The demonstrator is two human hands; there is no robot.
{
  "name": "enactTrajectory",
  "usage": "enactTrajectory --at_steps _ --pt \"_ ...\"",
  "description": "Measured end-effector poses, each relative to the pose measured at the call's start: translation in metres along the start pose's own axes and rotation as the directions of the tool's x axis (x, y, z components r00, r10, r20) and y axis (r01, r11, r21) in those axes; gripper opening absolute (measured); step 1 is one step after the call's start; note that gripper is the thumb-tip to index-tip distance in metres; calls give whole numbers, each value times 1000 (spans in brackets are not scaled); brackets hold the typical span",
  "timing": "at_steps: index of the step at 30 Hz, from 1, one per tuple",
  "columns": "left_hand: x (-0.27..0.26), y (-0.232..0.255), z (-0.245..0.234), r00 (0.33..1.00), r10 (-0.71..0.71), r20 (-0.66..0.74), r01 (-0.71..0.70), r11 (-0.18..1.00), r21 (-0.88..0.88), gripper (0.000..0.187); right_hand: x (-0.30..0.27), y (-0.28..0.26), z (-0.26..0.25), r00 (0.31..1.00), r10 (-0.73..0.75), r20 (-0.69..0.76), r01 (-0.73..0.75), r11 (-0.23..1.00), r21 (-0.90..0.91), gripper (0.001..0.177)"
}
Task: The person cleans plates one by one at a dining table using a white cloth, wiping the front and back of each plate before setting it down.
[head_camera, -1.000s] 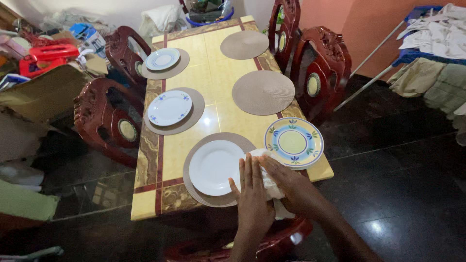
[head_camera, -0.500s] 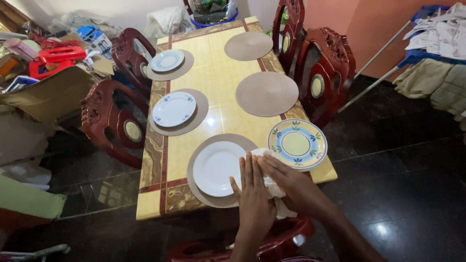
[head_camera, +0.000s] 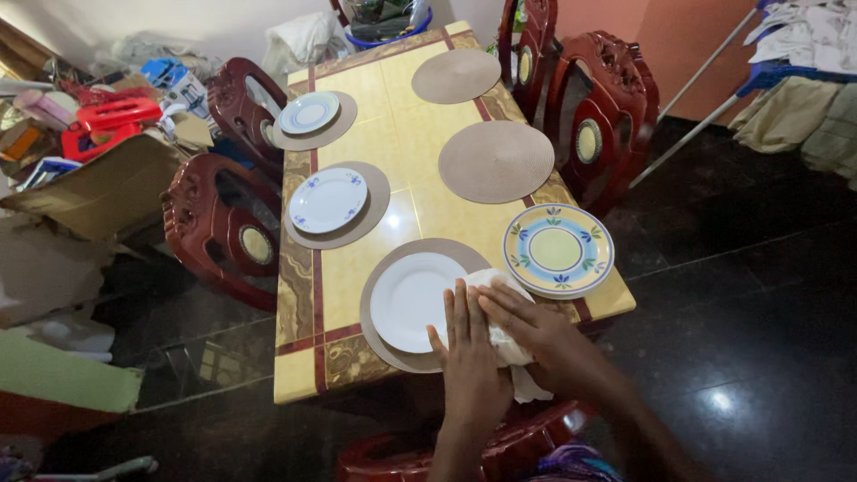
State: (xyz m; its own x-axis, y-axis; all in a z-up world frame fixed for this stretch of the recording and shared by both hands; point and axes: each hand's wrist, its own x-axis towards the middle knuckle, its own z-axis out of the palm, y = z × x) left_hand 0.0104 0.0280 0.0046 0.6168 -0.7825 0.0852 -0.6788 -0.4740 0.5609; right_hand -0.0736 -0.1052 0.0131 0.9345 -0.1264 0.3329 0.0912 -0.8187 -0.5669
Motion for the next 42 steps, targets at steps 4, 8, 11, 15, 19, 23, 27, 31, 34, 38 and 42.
enactTrajectory --at_steps 4,8,11,15,19,23,27,31,34,38,42 --pt "-3 -1 -1 999 35 -17 -35 999 9 103 -3 -2 3 1000 3 -26 -3 1000 16 90" --pt "1 2 0 1000 28 -6 -28 1000 9 103 -5 1 0 1000 8 -28 -8 1000 5 90" --pt "7 11 7 999 7 -35 -8 1000 -18 102 -6 9 -12 1000 -16 -9 16 999 -37 93" --pt "19 22 19 996 28 -89 -28 1000 -7 98 -5 23 -28 1000 0 2 0 1000 19 91" --pt "27 32 32 996 -40 -84 38 999 -30 96 -5 40 -32 999 20 35 -23 997 80 91" --pt "33 42 44 991 -47 -127 45 999 -19 95 -4 60 -42 997 -43 59 37 994 103 87" --pt "40 53 57 984 -63 -164 66 998 15 93 -6 78 -52 992 -99 74 91 991 98 89" --pt "47 63 73 980 -106 -170 111 994 23 93 -6 96 -62 987 -126 97 114 986 119 88" --pt "49 73 82 972 -139 -190 147 989 26 94 -6 104 -72 979 -135 151 116 985 130 87" --pt "46 84 81 967 -147 -207 153 988 15 98 -6 106 -76 972 -103 212 78 989 123 89" --pt "48 88 72 979 -152 -137 153 988 -5 101 -9 106 -79 978 -139 156 121 985 120 88"
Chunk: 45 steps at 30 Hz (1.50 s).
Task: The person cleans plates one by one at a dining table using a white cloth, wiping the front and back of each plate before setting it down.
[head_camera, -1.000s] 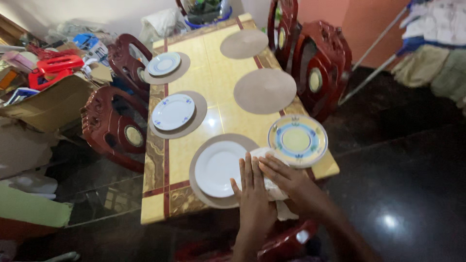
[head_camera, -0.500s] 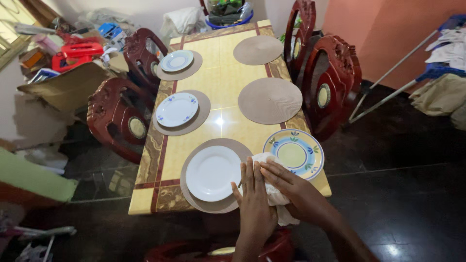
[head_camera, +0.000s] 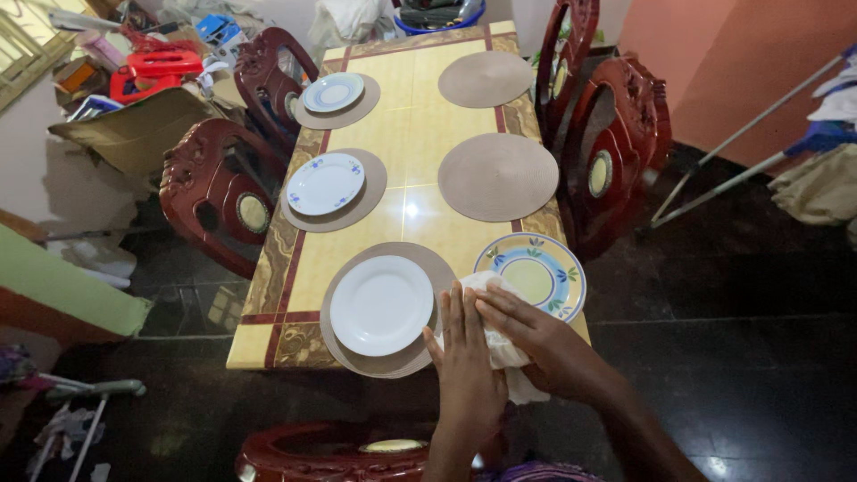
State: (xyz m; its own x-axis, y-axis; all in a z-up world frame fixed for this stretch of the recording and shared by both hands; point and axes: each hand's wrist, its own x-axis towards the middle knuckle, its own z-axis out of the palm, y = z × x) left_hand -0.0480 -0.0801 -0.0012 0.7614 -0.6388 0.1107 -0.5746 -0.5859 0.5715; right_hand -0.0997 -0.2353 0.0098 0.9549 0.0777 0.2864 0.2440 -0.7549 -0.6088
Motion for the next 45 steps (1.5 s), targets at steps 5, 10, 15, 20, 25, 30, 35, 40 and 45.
enactTrajectory --at_steps 5,10,15,20,25,30,35,40,45 --pt "10 1 -9 999 42 -29 -42 999 31 103 5 -7 -5 999 19 -47 -18 1000 21 86" --pt "12 -6 -16 999 46 -22 -46 999 5 103 12 -11 0 998 27 -57 -25 999 34 89" --pt "10 -18 -19 995 77 -60 -77 997 -6 99 14 -13 13 995 60 -85 -62 998 -12 86" --pt "7 -32 -18 997 74 -34 -74 997 -1 99 17 -15 30 992 44 -116 -45 999 -5 86" --pt "7 -38 -14 997 79 -9 -79 997 -25 100 12 -15 37 986 29 -164 -25 999 26 82" --pt "13 -33 -7 997 80 -10 -80 997 -7 101 11 -5 32 985 16 -174 -11 1000 28 81" --pt "25 -15 3 999 25 -29 -26 999 -24 101 15 14 14 996 -14 -84 14 1000 1 86" --pt "33 2 19 998 -8 -57 8 1000 0 99 7 34 -4 999 -11 -47 10 1000 -19 85" --pt "47 28 29 996 -81 -35 82 997 9 99 3 52 -25 1000 -11 5 11 997 75 90"
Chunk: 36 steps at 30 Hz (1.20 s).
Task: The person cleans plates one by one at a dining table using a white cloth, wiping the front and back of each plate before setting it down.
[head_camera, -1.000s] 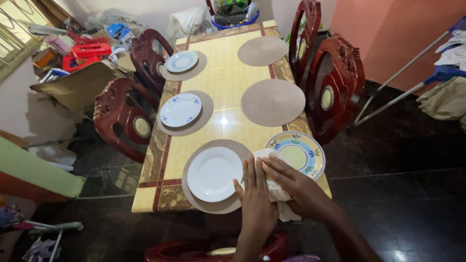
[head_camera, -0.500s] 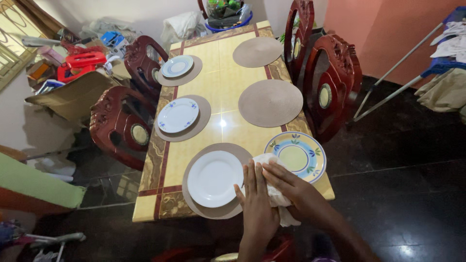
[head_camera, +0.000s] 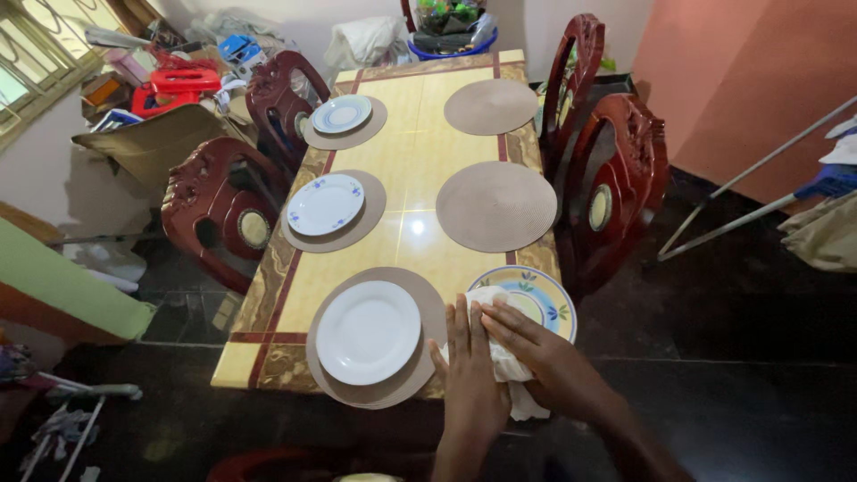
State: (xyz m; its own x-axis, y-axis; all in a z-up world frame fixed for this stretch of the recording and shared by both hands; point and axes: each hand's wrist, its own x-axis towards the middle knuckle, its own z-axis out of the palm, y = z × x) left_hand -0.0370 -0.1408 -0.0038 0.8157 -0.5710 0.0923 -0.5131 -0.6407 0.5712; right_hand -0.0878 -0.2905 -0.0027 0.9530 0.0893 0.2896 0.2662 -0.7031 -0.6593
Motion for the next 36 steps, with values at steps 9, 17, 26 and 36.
enactTrajectory --at_steps 9,17,26,36 --pt "6 33 25 994 5 -107 -6 1000 -9 95 -10 23 -36 997 -80 11 80 997 -17 88" --pt "2 43 20 996 -38 -84 42 998 53 97 -11 24 -38 998 -60 20 60 998 3 88" --pt "-6 26 18 992 13 -129 -9 999 33 94 -8 6 -28 999 -38 25 39 999 -18 87" --pt "-17 12 14 998 -40 -52 41 999 26 94 -10 -2 -9 999 3 51 -2 1000 -9 85"
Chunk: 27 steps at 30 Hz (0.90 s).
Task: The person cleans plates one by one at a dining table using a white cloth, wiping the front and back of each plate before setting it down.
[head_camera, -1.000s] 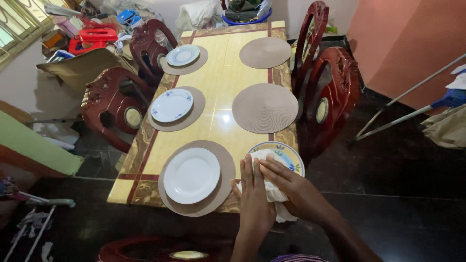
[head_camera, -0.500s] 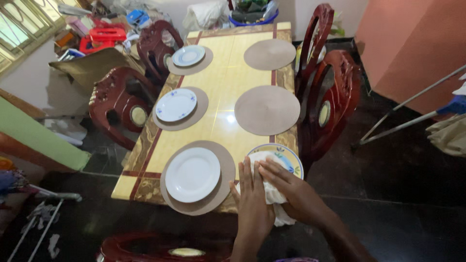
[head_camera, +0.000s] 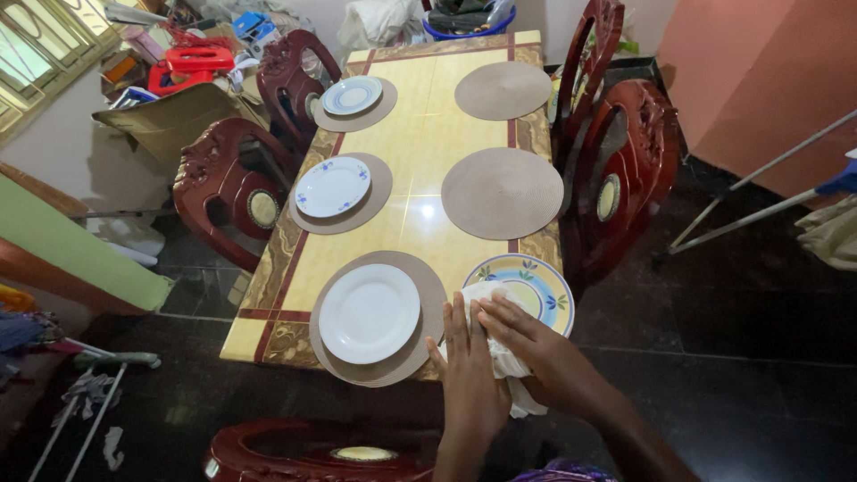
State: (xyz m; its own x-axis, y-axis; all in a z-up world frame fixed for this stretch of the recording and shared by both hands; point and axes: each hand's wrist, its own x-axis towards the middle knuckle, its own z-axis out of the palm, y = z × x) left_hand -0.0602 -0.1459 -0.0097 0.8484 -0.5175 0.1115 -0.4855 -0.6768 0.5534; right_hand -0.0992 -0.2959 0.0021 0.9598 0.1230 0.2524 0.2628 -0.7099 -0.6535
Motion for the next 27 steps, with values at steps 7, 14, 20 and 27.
enactTrajectory --at_steps 7,14,20,27 --pt "2 -3 5 1000 -1 1 1 1000 7 94 0 4 3 999 -38 -37 39 999 37 86" --pt "29 16 11 997 -71 36 69 997 45 101 16 33 -17 997 -79 23 79 997 14 89" --pt "61 40 29 991 -136 2 136 990 32 99 31 75 -39 973 -228 -23 228 974 -1 84" --pt "83 65 52 983 -181 -32 182 983 38 98 38 108 -69 973 -210 96 209 978 18 95"
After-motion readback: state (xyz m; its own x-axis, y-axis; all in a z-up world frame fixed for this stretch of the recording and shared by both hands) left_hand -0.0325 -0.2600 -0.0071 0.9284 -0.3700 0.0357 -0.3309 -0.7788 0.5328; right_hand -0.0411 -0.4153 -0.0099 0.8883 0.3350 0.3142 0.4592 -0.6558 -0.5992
